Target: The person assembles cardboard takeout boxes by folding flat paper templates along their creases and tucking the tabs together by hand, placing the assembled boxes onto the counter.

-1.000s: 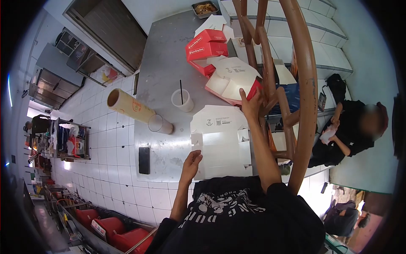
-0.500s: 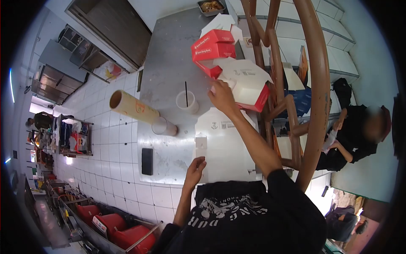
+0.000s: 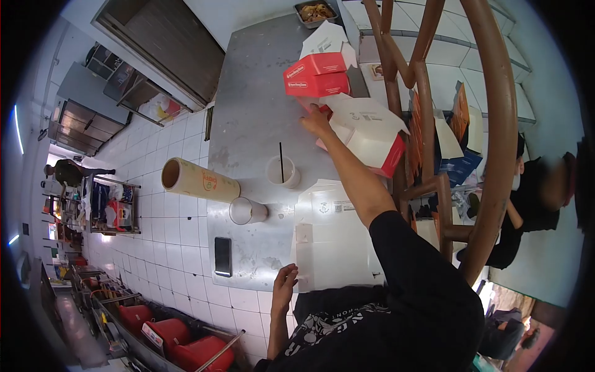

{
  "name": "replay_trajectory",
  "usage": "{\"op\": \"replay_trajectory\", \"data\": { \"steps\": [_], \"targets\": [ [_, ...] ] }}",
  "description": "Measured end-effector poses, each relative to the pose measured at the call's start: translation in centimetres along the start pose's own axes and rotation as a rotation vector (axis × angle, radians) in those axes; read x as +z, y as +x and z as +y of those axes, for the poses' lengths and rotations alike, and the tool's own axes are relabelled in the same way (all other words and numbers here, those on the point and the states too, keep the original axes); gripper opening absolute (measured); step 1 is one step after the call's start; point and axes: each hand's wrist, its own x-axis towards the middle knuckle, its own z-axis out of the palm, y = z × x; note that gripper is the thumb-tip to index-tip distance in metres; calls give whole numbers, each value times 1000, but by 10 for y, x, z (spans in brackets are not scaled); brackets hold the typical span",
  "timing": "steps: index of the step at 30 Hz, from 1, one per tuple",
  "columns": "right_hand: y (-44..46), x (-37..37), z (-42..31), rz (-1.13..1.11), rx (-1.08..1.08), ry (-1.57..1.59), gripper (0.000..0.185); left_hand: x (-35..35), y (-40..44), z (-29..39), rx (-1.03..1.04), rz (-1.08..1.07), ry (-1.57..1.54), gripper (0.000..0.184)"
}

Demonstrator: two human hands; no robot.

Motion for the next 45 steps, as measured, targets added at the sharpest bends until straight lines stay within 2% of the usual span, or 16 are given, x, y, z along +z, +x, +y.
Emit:
{"op": "replay_trajectory", "data": {
  "steps": [4,7,10,12,13,15,19,21,24,29,34,36,40,41,43,45],
  "targets": [
    [-16,-15,-22,42,-6,97,92,6,5,10,5,-39,6,37],
    [-30,-25,-27,-142,244,251,95,11,7,19,7,-42,18,38],
    [-38,-18,-13,120,103,388,85,13,8,23,4,-48,9,38],
    [-35,-9,4,440,-198,165,64,14,12,19,-5,-73,6,37],
    [-37,-10,8,438,-196,160,64,16,13,19,-10,-82,11,36],
    [-47,-9,16,541,-293,304,45,20,13,20,-1,-97,20,36],
    [-51,-11,29,707,-290,194,43,21,11,22,16,-136,41,36],
    [-56,-9,39,538,-202,269,40,22,12,21,10,-134,32,36],
    [-63,0,45,531,-80,267,37,23,9,20,-1,-135,24,36],
    [-123,-9,24,385,-102,423,33,23,10,14,4,-131,17,34],
    [-246,-3,14,142,-91,823,25,15,28,-19,361,154,473,42],
    [-295,-3,34,293,-160,560,28,13,42,-40,449,177,590,51],
    [-361,-7,106,581,-9,-10,38,22,40,-53,417,82,679,60],
    [-371,-15,115,575,-14,-13,38,27,39,-47,450,56,710,62],
    [-399,-27,124,290,345,-287,53,32,34,-44,458,69,743,64],
    [-418,-24,140,205,328,-229,58,34,34,-45,479,82,774,67]
  ]
}}
